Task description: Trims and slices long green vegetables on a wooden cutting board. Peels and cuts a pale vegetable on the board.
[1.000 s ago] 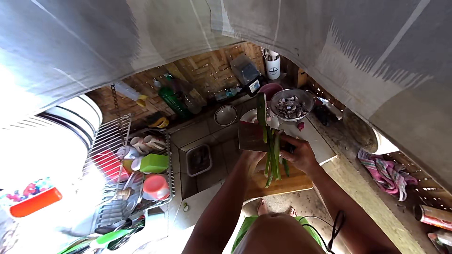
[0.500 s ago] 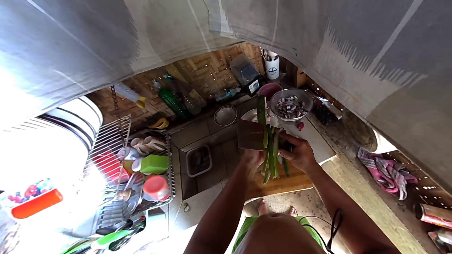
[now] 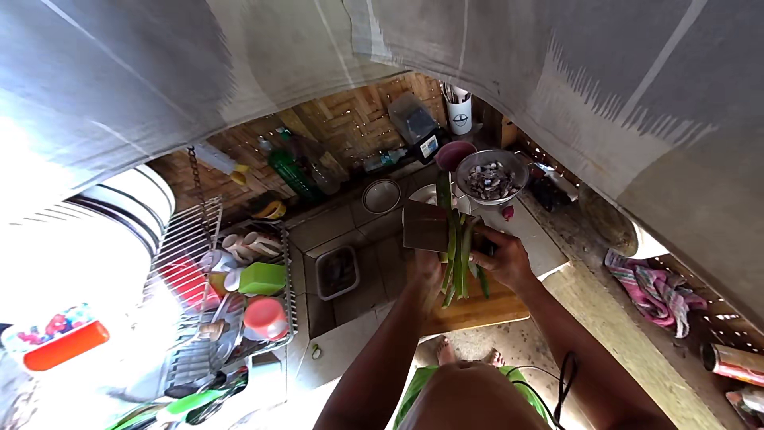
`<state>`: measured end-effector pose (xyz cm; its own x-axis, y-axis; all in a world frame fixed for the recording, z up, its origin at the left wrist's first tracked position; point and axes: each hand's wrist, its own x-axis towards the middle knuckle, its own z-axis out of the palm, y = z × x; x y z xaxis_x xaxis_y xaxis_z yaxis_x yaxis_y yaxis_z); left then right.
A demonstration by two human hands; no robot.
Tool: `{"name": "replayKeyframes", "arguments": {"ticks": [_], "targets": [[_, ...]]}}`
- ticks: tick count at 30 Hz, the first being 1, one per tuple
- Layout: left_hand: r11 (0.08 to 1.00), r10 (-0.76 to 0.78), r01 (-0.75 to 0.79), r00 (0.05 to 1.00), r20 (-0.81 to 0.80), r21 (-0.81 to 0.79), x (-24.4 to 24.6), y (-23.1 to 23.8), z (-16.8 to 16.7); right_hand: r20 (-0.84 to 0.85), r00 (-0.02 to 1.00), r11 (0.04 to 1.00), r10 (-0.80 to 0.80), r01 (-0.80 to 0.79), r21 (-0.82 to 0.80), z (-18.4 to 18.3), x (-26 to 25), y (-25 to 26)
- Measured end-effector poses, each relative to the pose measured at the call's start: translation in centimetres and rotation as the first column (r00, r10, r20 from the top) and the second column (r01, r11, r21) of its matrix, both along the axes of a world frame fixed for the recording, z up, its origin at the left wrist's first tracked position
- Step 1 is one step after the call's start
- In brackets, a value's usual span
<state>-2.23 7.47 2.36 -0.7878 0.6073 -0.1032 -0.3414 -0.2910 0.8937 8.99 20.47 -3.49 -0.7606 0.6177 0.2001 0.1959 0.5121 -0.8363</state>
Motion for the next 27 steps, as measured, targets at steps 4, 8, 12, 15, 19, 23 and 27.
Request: {"name": "replayKeyframes", "arguments": {"ticks": [4,8,12,15,19,23,27], "targets": [[0.998,0.023,-0.017,0.994,0.108,-0.055,0.39,0.2,0.24,-0.006,1.0,1.0,-0.01,0.01,-0.009,0.08,-0.12,0.14],[1.0,0.011,-0.009,0.992,0.127,-0.022,0.43,0.24,0.04,-0.014,1.0,1.0,-0.01,0.01,-0.004,0.02,-0.1,0.15],[1.0,0.007,-0.003,0.986,0.167,-0.029,0.47,0.17,0.23,-0.008,1.0,0.999,-0.026,0.026,-0.019,-0.15,-0.36,0.14],[0.998,0.023,-0.015,0.987,0.157,-0.053,0.36,0.11,0.07,0.022,0.999,0.999,-0.037,0.038,-0.033,-0.08,-0.45,0.12],[0.998,0.042,-0.033,0.987,0.158,-0.06,0.29,0.09,0.25,0.001,0.999,0.999,-0.048,0.048,-0.02,-0.35,-0.57,0.05],[0.991,0.074,-0.059,0.99,0.118,-0.124,0.15,0.08,0.21,0.026,0.998,0.998,-0.052,0.054,-0.045,0.17,-0.6,-0.11],[0.992,0.061,-0.049,0.993,0.105,-0.117,0.01,-0.08,-0.02,0.04,0.998,0.997,-0.049,0.051,-0.061,0.25,-0.71,-0.14]]}}
